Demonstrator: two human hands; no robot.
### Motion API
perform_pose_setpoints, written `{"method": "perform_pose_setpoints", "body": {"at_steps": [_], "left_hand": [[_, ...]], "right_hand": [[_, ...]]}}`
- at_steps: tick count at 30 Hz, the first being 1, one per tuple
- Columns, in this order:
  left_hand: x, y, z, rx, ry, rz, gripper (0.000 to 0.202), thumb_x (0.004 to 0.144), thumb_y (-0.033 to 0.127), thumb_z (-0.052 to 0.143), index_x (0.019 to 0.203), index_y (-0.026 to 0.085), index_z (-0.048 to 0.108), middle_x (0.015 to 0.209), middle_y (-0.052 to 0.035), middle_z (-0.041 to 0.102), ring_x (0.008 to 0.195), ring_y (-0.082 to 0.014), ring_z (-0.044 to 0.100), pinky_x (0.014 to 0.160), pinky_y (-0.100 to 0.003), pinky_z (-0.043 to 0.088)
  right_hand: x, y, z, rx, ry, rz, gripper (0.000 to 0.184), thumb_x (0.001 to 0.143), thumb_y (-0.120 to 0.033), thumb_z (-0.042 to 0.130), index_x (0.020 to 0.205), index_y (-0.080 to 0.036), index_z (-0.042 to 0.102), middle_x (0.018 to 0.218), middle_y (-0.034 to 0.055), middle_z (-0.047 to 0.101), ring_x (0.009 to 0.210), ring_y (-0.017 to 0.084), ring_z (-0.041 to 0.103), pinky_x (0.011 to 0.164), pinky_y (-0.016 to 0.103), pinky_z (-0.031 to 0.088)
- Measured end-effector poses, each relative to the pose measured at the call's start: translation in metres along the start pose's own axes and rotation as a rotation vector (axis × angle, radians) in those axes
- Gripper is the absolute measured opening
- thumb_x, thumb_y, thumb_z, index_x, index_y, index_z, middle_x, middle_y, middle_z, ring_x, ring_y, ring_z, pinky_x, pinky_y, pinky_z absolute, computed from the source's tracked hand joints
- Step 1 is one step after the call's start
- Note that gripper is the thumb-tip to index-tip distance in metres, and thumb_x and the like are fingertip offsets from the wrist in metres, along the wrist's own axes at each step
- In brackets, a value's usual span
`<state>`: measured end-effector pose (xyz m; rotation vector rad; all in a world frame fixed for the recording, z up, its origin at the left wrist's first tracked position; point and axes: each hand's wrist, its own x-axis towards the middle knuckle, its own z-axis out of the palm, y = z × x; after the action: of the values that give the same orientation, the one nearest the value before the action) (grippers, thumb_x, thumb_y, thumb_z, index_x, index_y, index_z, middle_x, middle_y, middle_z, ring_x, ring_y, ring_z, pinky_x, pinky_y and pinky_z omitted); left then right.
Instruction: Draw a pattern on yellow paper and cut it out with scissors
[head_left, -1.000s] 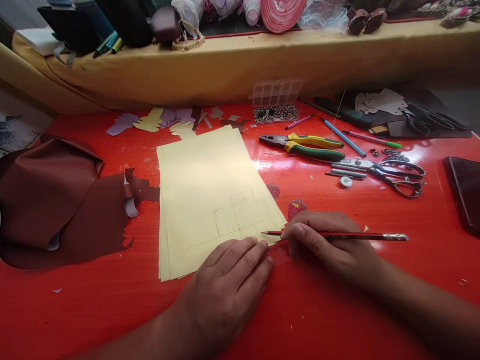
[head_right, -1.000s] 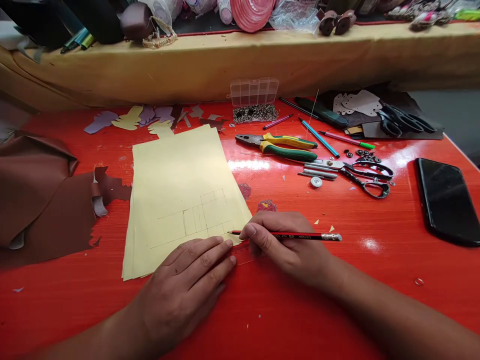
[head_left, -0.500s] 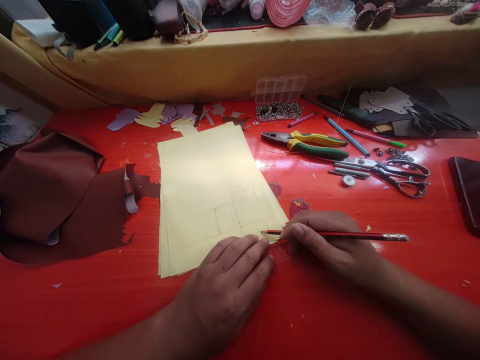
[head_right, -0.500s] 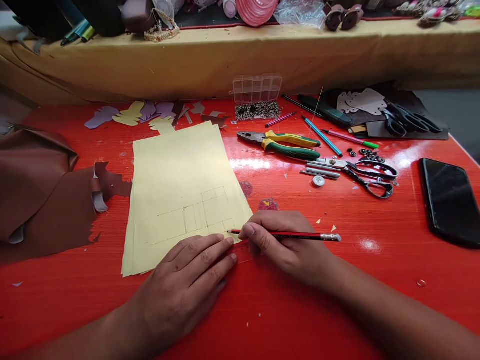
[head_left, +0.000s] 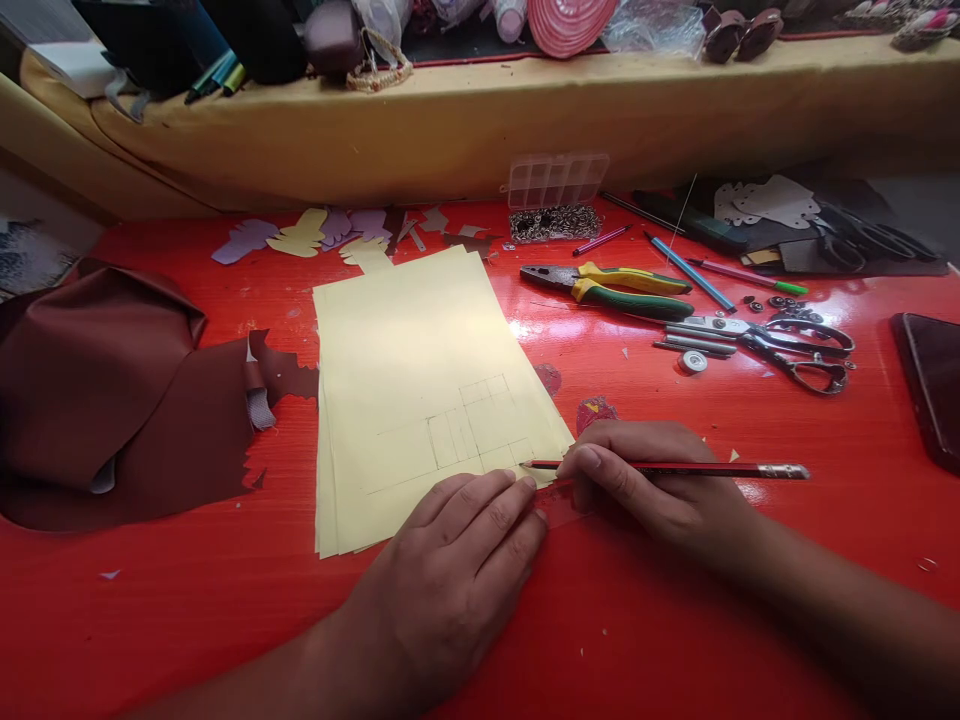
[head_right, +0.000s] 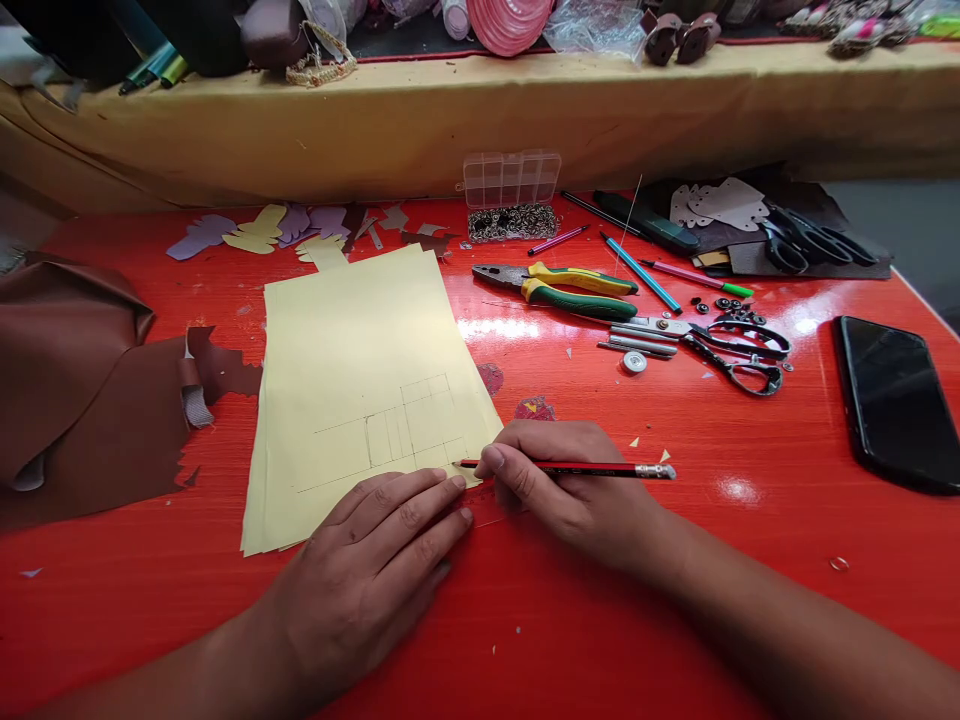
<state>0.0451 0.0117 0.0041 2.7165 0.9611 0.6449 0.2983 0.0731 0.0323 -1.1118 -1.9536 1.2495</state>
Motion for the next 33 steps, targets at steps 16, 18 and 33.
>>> {"method": "perform_pose_setpoints", "body": {"at_steps": [16,18,33], "left_hand": [[0.0,0.001,0.0,-0.015,-0.002,0.0,0.035,0.103,0.01,0.058,0.136,0.009,0.068,0.144,-0.016,0.069,0.137,-0.0312,0.06,0.116,-0.047,0.048],[-0.001,0.001,0.0,-0.019,-0.008,-0.002,0.035,0.103,0.01,0.058,0.136,0.009,0.068,0.144,-0.016,0.069,0.136,-0.0315,0.059,0.116,-0.047,0.048],[0.0,0.001,0.001,-0.043,0.016,0.0,0.034,0.101,0.008,0.059,0.134,0.007,0.068,0.142,-0.0158,0.07,0.135,-0.0318,0.059,0.116,-0.047,0.046]], "right_hand": [[-0.001,0.002,0.001,0.006,0.01,-0.037,0.042,0.115,-0.042,0.05,0.088,-0.022,0.075,0.07,0.0018,0.074,0.063,0.018,0.069,0.063,0.03,0.053],[-0.002,0.002,0.001,0.024,0.021,-0.038,0.042,0.115,-0.043,0.05,0.089,-0.023,0.075,0.069,0.002,0.074,0.063,0.018,0.069,0.064,0.031,0.053],[-0.003,0.01,0.004,0.022,0.016,-0.077,0.039,0.116,-0.035,0.05,0.091,-0.021,0.075,0.071,0.0007,0.073,0.064,0.015,0.067,0.063,0.026,0.051]]}}
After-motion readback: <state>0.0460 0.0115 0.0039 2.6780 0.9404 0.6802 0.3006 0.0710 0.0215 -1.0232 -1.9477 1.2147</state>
